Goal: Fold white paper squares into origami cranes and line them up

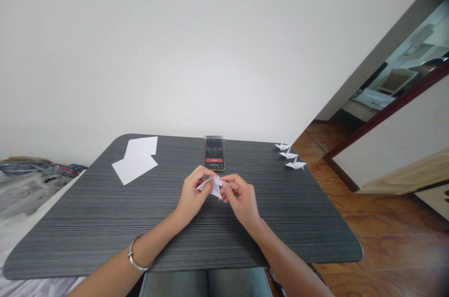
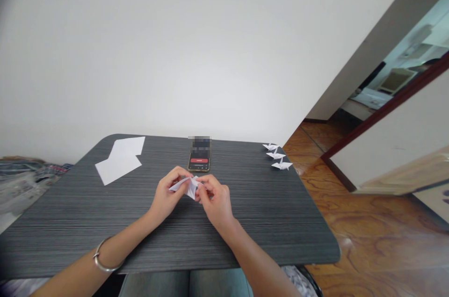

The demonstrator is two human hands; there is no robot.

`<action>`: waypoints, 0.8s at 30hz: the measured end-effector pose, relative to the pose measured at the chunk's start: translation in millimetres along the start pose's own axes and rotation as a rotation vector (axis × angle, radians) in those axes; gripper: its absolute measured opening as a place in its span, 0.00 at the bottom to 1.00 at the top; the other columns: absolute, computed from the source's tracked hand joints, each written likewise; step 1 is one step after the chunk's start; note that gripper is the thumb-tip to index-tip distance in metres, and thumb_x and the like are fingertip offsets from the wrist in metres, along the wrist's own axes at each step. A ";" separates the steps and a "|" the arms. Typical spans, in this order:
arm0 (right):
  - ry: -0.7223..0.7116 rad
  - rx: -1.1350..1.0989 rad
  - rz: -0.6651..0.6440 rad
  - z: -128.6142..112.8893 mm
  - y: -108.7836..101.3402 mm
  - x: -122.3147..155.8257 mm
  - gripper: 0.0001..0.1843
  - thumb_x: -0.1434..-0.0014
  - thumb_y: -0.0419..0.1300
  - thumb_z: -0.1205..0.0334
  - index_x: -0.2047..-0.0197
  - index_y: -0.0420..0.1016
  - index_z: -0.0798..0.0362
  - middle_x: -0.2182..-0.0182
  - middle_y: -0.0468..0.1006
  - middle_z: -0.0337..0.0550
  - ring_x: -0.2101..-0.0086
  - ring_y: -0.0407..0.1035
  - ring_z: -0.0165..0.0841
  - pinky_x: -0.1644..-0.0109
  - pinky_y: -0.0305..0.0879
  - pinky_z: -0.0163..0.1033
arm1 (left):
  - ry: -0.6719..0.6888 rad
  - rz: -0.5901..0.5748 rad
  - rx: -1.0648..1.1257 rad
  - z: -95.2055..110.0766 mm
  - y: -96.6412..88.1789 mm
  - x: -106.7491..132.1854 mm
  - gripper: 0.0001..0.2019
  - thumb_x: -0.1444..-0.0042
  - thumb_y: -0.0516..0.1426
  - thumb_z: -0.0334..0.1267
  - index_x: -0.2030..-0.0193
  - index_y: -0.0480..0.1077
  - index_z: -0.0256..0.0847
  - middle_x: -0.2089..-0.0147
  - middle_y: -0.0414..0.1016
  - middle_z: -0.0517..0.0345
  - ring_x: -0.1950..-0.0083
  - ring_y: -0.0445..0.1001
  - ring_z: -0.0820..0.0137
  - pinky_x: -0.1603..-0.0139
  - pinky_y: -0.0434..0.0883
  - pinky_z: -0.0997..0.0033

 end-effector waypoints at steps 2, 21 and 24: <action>0.002 -0.032 -0.006 -1.0 0.6 -0.1 0.08 0.43 0.51 0.60 0.63 0.68 0.52 0.79 0.73 0.37 0.79 0.71 0.30 0.78 0.67 0.32 | -0.018 0.007 0.101 -1.0 -1.7 -1.7 0.05 0.48 0.51 0.31 0.71 0.68 0.37 0.70 0.66 0.58 0.70 0.65 0.72 0.70 0.62 0.74; 0.098 -0.084 -0.069 6.5 5.4 -2.5 0.12 0.46 0.55 0.55 0.64 0.72 0.54 0.77 0.76 0.40 0.78 0.70 0.31 0.79 0.66 0.32 | 0.191 0.044 -0.066 14.6 -6.8 4.1 0.08 0.48 0.54 0.30 0.73 0.74 0.40 0.63 0.66 0.54 0.70 0.65 0.74 0.71 0.63 0.74; 0.048 0.004 -0.021 5.6 -0.8 -2.5 0.12 0.45 0.54 0.55 0.65 0.73 0.52 0.78 0.76 0.39 0.78 0.70 0.32 0.76 0.68 0.35 | 0.185 0.042 -0.084 14.8 -6.4 3.2 0.05 0.49 0.55 0.31 0.69 0.73 0.41 0.60 0.67 0.53 0.69 0.66 0.74 0.73 0.63 0.75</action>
Point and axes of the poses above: each hand's wrist, its own x-axis away from the middle knuckle, its own y-axis out of the palm, z = x × y, the point moved 9 cm from there along -x, towards the middle knuckle
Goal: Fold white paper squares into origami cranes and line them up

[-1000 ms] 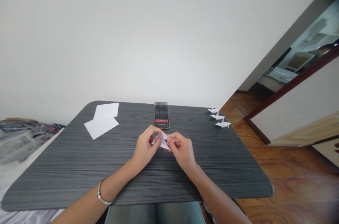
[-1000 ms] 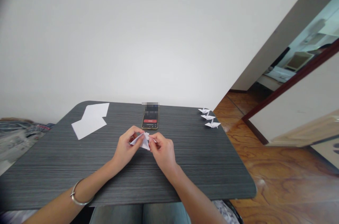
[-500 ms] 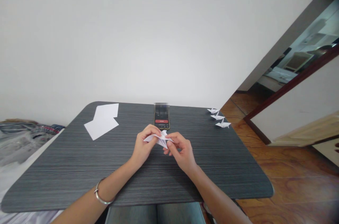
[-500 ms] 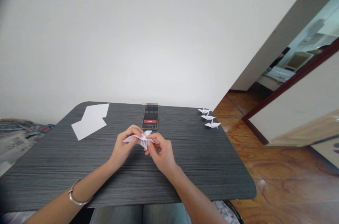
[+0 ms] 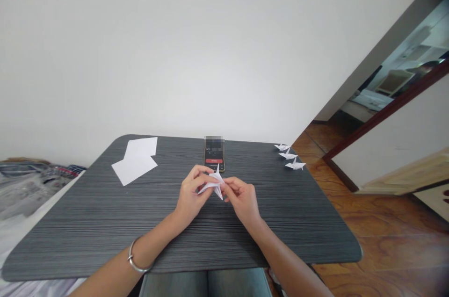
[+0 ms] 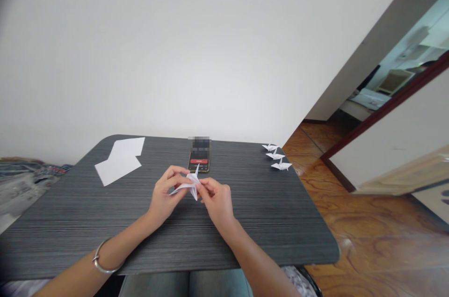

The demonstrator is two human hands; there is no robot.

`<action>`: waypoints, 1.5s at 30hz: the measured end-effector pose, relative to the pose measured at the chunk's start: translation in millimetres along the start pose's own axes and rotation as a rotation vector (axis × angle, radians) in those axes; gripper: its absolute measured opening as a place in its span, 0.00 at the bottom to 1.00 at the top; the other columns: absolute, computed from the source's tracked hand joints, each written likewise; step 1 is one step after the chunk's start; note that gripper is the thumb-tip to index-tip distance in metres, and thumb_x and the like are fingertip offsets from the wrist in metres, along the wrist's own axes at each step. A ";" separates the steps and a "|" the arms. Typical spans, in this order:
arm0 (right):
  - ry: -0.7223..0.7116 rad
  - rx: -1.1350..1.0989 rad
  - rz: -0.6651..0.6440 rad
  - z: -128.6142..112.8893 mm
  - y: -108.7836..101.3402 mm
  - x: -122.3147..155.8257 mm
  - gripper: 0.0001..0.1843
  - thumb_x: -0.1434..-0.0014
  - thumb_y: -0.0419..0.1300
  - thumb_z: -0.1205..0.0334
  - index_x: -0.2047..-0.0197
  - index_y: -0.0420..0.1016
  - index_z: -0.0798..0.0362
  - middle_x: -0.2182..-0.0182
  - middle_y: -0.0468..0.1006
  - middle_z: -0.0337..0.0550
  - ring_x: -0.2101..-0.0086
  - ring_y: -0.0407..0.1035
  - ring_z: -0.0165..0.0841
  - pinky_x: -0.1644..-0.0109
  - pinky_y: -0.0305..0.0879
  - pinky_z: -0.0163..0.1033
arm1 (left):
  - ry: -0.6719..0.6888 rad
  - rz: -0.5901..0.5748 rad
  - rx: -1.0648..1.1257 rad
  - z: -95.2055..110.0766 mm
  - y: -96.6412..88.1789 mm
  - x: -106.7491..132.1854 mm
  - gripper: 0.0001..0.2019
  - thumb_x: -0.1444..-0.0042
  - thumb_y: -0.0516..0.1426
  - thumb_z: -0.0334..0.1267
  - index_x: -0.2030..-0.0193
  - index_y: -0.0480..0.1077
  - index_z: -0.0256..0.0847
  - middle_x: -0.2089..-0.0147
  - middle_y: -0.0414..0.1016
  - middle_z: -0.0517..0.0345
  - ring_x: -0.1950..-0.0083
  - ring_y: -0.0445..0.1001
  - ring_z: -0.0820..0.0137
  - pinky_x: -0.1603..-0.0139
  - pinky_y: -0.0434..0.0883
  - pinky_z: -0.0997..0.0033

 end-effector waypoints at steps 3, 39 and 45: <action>-0.091 0.143 0.088 -6.0 -11.0 0.3 0.12 0.43 0.53 0.55 0.63 0.74 0.51 0.77 0.77 0.40 0.78 0.71 0.33 0.74 0.69 0.36 | -0.008 -0.022 0.011 2.3 0.8 -1.6 0.11 0.54 0.59 0.33 0.61 0.70 0.41 0.56 0.67 0.50 0.57 0.67 0.66 0.70 0.66 0.74; -0.421 0.588 0.182 -38.6 -4.1 14.4 0.20 0.42 0.53 0.61 0.46 0.64 0.56 0.71 0.80 0.44 0.76 0.73 0.31 0.68 0.68 0.33 | -0.219 0.043 0.209 -12.2 -3.9 -3.0 0.07 0.51 0.58 0.33 0.64 0.76 0.39 0.58 0.77 0.51 0.54 0.73 0.63 0.50 0.68 0.62; -0.474 0.608 0.174 -38.8 2.7 16.9 0.18 0.42 0.53 0.62 0.49 0.68 0.58 0.72 0.80 0.44 0.78 0.72 0.29 0.70 0.67 0.31 | -0.125 0.059 0.092 -7.1 -6.8 -0.4 0.07 0.50 0.57 0.32 0.64 0.75 0.39 0.60 0.78 0.53 0.58 0.75 0.67 0.53 0.70 0.67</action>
Point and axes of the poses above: each hand's wrist, its own x-axis away from the middle knuckle, its own y-axis out of the palm, z = x × y, the point moved 9 cm from there along -x, towards the middle knuckle
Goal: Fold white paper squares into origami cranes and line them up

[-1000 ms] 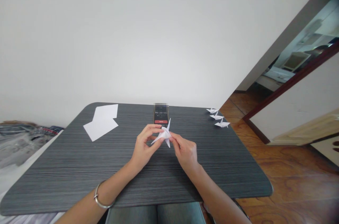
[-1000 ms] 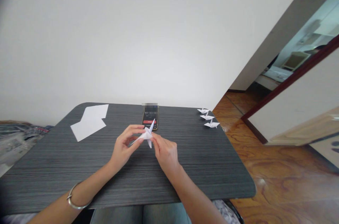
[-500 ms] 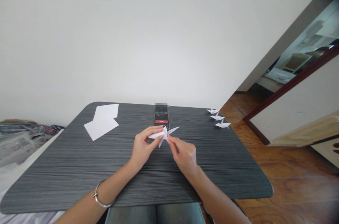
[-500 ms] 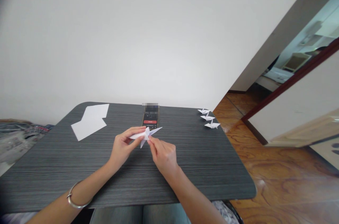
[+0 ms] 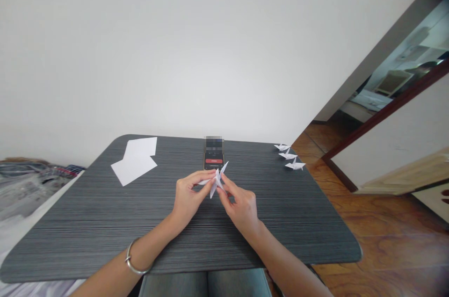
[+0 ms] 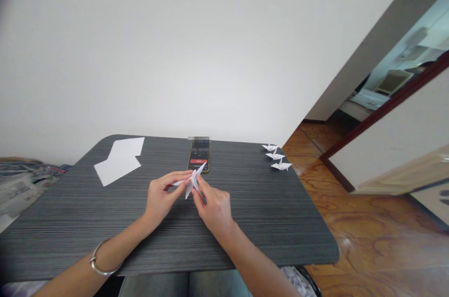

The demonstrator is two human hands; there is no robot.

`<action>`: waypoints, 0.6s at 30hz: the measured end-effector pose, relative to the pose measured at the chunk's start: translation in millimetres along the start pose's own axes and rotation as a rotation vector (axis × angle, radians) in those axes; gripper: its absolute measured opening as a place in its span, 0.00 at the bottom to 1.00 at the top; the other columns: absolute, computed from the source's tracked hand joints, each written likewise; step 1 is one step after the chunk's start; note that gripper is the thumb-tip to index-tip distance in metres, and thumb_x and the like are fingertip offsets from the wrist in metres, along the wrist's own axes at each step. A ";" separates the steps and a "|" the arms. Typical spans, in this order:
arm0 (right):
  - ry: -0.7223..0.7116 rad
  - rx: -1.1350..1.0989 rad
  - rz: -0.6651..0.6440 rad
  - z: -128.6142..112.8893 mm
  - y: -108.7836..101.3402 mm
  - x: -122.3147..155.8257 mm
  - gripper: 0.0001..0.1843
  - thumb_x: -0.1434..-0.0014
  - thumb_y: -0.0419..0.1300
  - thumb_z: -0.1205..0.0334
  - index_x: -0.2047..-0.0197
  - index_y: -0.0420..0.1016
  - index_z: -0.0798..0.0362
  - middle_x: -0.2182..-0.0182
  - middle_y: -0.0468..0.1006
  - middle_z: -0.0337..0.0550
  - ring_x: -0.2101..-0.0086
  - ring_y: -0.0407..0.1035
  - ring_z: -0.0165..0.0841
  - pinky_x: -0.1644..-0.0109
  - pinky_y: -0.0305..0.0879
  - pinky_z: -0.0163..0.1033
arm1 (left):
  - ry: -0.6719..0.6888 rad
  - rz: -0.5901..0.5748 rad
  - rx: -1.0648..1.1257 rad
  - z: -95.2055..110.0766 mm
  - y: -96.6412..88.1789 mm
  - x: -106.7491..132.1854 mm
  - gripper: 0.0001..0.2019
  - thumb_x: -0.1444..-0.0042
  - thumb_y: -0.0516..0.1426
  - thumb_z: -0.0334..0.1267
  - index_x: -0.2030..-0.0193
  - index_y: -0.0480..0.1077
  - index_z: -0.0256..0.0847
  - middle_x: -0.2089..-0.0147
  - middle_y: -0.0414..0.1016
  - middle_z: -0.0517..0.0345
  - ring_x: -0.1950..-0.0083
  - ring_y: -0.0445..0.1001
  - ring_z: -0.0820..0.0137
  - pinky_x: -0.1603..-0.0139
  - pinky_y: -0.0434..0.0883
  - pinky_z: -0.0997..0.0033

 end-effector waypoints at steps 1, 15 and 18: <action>-0.011 -0.002 0.005 -1.4 0.2 0.4 0.18 0.42 0.53 0.62 0.49 0.68 0.58 0.73 0.80 0.44 0.78 0.72 0.29 0.70 0.66 0.30 | 0.023 -0.004 -0.017 0.0 0.2 1.0 0.07 0.50 0.57 0.32 0.64 0.75 0.39 0.60 0.78 0.53 0.58 0.75 0.67 0.54 0.71 0.68; 0.092 0.023 -0.015 9.8 -0.9 0.0 0.18 0.40 0.49 0.63 0.49 0.68 0.59 0.65 0.80 0.49 0.76 0.73 0.30 0.69 0.68 0.31 | -0.173 0.008 0.057 -11.9 -1.5 -1.9 0.10 0.52 0.58 0.38 0.62 0.75 0.38 0.61 0.78 0.54 0.62 0.77 0.65 0.61 0.74 0.71; 0.097 0.026 -0.035 10.2 0.8 0.0 0.18 0.40 0.49 0.63 0.49 0.68 0.59 0.65 0.80 0.50 0.77 0.73 0.30 0.69 0.67 0.31 | -0.224 0.007 0.122 -17.3 -0.3 -2.1 0.09 0.52 0.59 0.37 0.65 0.76 0.38 0.63 0.79 0.55 0.63 0.76 0.65 0.62 0.73 0.71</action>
Point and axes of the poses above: each hand's wrist, its own x-axis away from the middle knuckle, its own y-axis out of the palm, z = x × y, the point moved 9 cm from there along -x, towards the middle knuckle
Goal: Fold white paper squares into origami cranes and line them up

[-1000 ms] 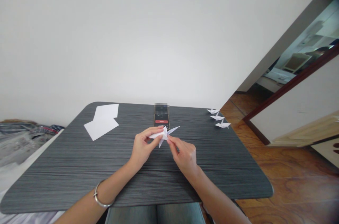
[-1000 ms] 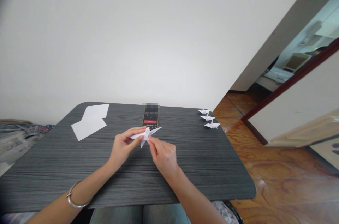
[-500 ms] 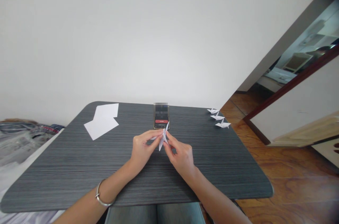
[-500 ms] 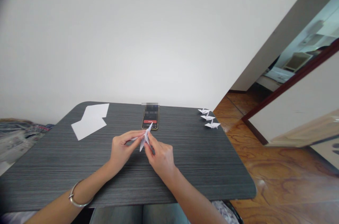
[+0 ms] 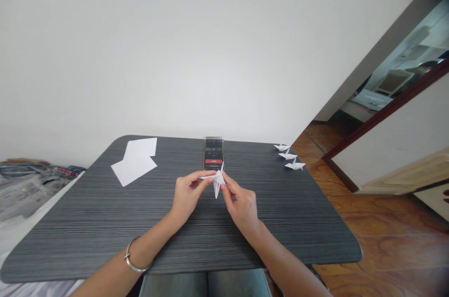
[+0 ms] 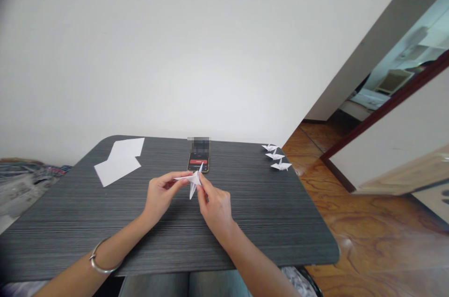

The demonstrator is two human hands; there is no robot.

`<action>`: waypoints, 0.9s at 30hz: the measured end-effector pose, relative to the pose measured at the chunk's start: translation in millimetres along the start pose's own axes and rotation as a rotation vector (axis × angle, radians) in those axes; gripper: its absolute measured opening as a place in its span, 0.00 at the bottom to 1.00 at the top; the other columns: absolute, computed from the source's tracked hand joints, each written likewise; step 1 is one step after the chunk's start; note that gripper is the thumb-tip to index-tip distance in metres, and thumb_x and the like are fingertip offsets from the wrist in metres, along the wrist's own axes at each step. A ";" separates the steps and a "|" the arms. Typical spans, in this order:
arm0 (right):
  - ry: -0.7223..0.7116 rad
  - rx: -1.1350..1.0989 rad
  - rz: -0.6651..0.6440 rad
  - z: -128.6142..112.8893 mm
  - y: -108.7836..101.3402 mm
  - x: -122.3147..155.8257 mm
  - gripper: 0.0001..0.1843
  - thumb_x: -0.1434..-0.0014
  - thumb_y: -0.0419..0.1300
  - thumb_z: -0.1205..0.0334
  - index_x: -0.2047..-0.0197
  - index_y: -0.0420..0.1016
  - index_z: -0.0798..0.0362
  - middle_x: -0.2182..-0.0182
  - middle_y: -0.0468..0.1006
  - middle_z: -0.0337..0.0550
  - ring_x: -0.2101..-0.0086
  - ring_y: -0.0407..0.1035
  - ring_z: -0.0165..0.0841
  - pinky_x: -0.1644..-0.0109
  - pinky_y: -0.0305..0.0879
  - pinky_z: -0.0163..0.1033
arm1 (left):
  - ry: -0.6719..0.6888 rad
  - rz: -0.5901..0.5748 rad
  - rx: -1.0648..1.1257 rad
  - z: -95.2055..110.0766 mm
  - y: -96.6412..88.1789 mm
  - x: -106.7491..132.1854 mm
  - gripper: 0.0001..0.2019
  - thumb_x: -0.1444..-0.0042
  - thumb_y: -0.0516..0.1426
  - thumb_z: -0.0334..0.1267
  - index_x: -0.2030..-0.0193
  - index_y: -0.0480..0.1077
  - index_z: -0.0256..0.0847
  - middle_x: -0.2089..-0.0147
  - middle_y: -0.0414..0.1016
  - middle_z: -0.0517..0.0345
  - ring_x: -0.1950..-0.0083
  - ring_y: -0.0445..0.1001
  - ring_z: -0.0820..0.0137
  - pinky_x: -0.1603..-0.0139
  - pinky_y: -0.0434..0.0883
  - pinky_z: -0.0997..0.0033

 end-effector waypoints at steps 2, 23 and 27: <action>0.004 -0.007 -0.010 0.2 0.9 -0.5 0.18 0.40 0.49 0.63 0.49 0.68 0.59 0.64 0.79 0.50 0.77 0.73 0.30 0.69 0.67 0.31 | -0.023 -0.007 0.040 -3.6 0.5 -0.5 0.08 0.52 0.59 0.36 0.66 0.76 0.38 0.64 0.79 0.55 0.63 0.76 0.65 0.62 0.73 0.71; 0.054 -0.071 -0.018 3.5 -1.3 -2.7 0.17 0.41 0.49 0.63 0.50 0.69 0.57 0.69 0.81 0.46 0.76 0.74 0.32 0.71 0.67 0.32 | 0.064 -0.086 0.027 3.4 1.9 -1.0 0.13 0.44 0.51 0.36 0.53 0.68 0.38 0.58 0.77 0.53 0.58 0.76 0.67 0.56 0.73 0.68; 0.100 -0.138 -0.038 6.7 -0.1 -3.1 0.17 0.42 0.50 0.63 0.50 0.68 0.57 0.72 0.81 0.45 0.77 0.74 0.32 0.71 0.68 0.33 | 0.039 -0.089 0.101 2.2 1.4 -0.8 0.15 0.51 0.58 0.35 0.55 0.68 0.36 0.58 0.77 0.50 0.59 0.76 0.64 0.57 0.73 0.67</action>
Point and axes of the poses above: each hand's wrist, its own x-axis away from the middle knuckle, its own y-axis out of the palm, z = x × y, the point moved 9 cm from there along -x, towards the middle knuckle
